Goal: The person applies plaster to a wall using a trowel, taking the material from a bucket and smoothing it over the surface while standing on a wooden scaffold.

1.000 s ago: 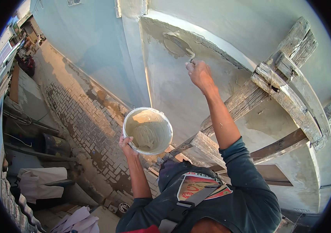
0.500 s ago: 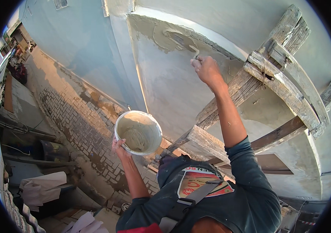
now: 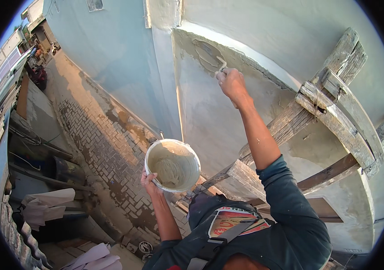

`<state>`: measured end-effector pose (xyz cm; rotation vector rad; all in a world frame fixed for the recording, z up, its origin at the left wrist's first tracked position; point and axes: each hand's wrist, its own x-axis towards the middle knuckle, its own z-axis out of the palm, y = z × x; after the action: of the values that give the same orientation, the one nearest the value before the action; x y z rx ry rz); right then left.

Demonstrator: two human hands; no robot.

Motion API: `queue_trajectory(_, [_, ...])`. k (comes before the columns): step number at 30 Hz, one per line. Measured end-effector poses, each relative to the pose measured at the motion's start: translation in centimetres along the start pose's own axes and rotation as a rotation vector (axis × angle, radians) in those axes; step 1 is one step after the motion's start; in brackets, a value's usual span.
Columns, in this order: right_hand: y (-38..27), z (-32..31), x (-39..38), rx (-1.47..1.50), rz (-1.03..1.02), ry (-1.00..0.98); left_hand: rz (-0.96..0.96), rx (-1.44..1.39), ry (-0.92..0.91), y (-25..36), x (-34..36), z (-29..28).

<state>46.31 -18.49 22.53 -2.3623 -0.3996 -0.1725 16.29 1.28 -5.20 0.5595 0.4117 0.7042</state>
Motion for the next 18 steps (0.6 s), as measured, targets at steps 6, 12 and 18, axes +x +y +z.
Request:
queue_trajectory(6, [-1.7, 1.8, 0.0, 0.160, -0.107, 0.072, 0.043, 0.060, 0.102, 2.2, -2.6, -3.9])
queue_trajectory(12, [-1.2, 4.8, 4.6, 0.347, 0.144, -0.084, 0.081, 0.144, 0.174, 4.1, -4.2, -5.6])
queue_trajectory(18, [-1.0, 7.2, 1.7, 0.276, -0.125, 0.188, 0.110, 0.106, 0.302, 6.3, -6.7, -6.9])
